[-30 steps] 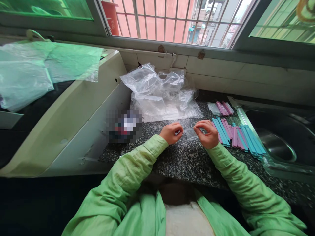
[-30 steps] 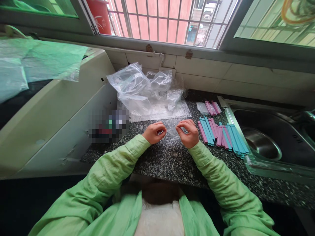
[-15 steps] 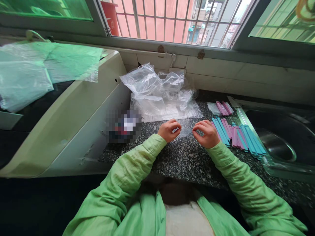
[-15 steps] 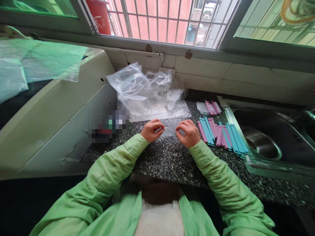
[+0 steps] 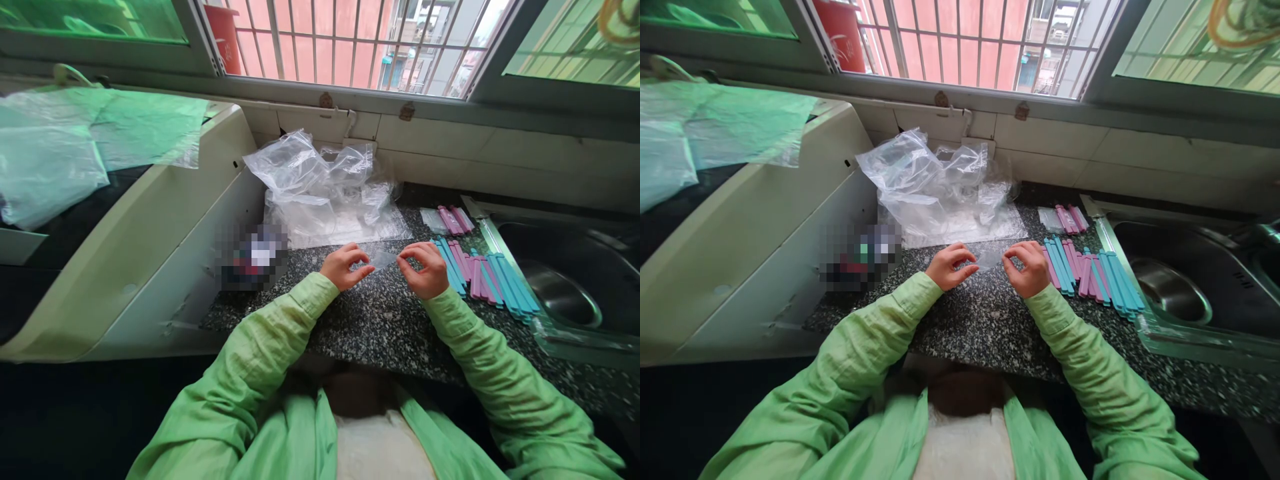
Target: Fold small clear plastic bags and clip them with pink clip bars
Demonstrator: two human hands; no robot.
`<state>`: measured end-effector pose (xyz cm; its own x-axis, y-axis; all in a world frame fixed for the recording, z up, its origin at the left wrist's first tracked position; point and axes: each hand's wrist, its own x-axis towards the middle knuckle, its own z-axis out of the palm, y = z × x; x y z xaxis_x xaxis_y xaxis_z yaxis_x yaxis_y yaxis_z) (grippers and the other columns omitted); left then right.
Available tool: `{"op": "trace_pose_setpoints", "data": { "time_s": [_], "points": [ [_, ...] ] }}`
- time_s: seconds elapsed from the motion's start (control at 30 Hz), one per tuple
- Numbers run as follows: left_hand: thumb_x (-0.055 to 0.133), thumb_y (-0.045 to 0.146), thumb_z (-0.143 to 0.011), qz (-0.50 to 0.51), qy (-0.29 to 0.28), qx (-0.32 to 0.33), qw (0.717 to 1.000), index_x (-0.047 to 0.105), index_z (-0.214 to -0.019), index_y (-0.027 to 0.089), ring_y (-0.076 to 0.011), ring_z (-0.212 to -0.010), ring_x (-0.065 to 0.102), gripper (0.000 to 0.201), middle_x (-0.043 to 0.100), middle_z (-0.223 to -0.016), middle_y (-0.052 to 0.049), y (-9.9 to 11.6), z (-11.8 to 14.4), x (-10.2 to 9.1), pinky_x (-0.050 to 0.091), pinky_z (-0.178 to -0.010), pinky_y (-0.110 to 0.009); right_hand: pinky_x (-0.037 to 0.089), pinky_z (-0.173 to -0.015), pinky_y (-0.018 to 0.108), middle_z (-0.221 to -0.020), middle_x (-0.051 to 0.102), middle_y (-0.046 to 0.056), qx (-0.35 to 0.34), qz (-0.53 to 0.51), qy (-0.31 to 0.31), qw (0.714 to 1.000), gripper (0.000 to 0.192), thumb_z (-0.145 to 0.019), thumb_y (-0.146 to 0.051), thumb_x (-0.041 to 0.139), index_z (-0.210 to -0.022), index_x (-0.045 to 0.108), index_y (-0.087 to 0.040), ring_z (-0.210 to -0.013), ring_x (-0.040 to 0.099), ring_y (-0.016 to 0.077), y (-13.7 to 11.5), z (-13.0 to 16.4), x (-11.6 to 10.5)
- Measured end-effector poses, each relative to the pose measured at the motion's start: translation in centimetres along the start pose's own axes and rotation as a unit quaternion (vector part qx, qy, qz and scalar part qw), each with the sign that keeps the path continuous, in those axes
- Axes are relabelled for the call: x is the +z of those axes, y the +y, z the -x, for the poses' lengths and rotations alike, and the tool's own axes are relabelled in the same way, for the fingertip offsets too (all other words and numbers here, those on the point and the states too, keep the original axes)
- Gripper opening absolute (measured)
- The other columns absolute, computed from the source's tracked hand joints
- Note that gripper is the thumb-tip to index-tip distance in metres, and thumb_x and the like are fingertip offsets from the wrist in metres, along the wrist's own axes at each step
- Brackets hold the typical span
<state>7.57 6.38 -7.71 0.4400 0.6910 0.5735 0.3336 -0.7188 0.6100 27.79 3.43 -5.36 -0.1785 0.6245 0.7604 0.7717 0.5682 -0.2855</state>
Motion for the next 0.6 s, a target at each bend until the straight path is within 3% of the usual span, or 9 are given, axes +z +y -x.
{"op": "trace_pose_setpoints", "data": {
  "time_s": [0.6],
  "points": [
    [0.047, 0.026, -0.081, -0.026, 0.009, -0.016, 0.999, 0.057, -0.069, 0.015, -0.0078, -0.055, 0.042, 0.019, 0.048, -0.067, -0.001, -0.5, -0.07, 0.07, 0.037, -0.054, -0.02, 0.045, -0.07, 0.036, -0.068, 0.062, 0.002, 0.041, -0.015, -0.011, 0.999, 0.01, -0.073, -0.023, 0.059, -0.063, 0.058, -0.022, -0.071, 0.056, 0.0183, 0.29, -0.02, -0.29]
  ]
}}
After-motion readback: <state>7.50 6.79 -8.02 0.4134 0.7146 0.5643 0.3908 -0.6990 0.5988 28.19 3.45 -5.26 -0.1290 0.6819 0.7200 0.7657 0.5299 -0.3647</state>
